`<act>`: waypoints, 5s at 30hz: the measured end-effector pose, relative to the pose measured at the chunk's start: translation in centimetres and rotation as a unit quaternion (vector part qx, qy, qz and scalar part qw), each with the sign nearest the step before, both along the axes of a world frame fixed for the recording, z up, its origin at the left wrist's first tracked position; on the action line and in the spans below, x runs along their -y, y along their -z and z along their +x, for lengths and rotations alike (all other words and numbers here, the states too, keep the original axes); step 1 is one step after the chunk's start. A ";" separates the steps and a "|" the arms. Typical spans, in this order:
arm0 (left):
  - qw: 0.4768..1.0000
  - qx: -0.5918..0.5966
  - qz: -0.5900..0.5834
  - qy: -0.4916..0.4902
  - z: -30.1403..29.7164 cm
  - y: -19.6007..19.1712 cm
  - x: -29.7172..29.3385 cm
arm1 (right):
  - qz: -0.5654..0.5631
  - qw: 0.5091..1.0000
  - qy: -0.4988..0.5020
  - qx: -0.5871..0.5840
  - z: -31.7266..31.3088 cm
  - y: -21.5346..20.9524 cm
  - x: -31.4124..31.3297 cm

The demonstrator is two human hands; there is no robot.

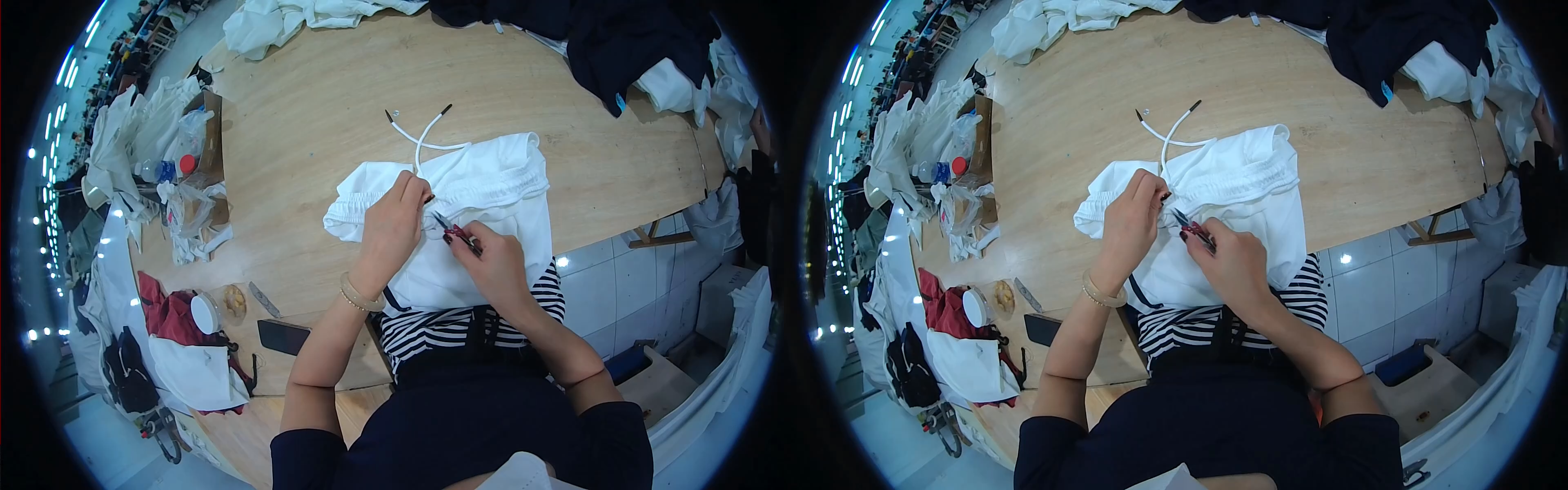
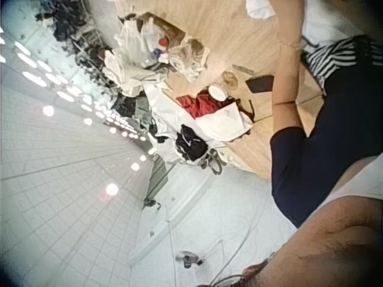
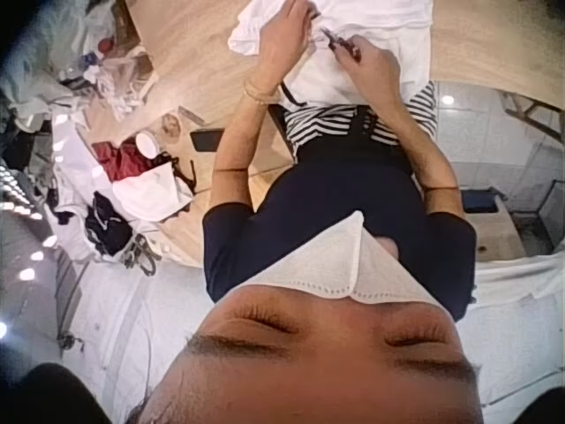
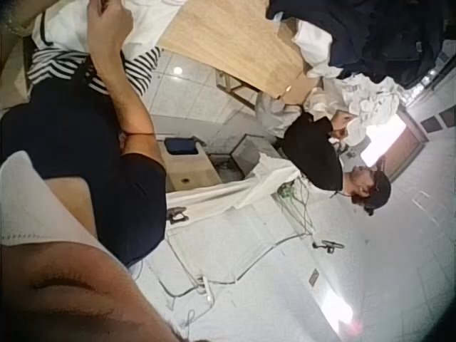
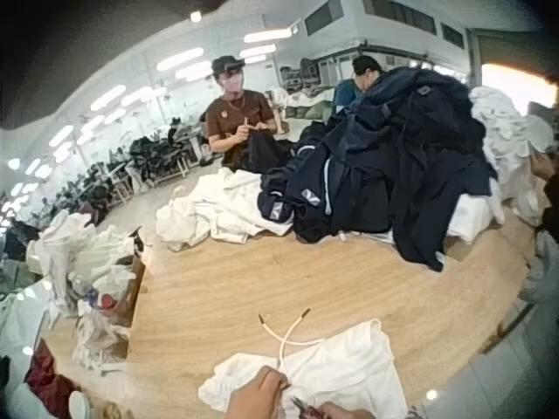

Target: Trimming loose threads from white shorts using small scissors at a garment manufacturing facility.

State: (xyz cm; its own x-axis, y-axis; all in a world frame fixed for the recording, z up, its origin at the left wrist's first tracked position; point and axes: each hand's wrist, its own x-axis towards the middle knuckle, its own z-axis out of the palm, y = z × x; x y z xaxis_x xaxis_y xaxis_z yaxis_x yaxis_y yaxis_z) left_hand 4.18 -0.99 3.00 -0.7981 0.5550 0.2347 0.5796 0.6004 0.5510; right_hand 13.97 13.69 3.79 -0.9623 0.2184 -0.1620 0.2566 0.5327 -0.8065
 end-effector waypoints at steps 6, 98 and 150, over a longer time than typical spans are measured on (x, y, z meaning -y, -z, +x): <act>0.998 -0.050 0.013 0.043 -0.2 -0.7 -0.6 | -0.075 0.992 0.040 0.097 0.9 -2.6 -3.1; 0.819 0.377 0.431 -0.038 0.5 -4.4 -3.6 | -0.060 0.970 0.093 -0.215 -1.1 -2.7 -3.2; 0.848 0.377 0.370 -0.030 -2.5 -2.8 1.8 | -0.383 0.850 0.259 -0.253 -2.6 -2.0 -8.9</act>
State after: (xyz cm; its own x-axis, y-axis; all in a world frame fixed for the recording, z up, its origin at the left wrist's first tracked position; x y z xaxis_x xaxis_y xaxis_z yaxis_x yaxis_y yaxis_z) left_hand 1.73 -2.82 5.75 -0.8978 0.4313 -0.0897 -0.1256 -0.0555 0.9905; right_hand 11.35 22.60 5.79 -0.7584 0.6506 -0.0408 -0.1870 -0.2771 -0.9425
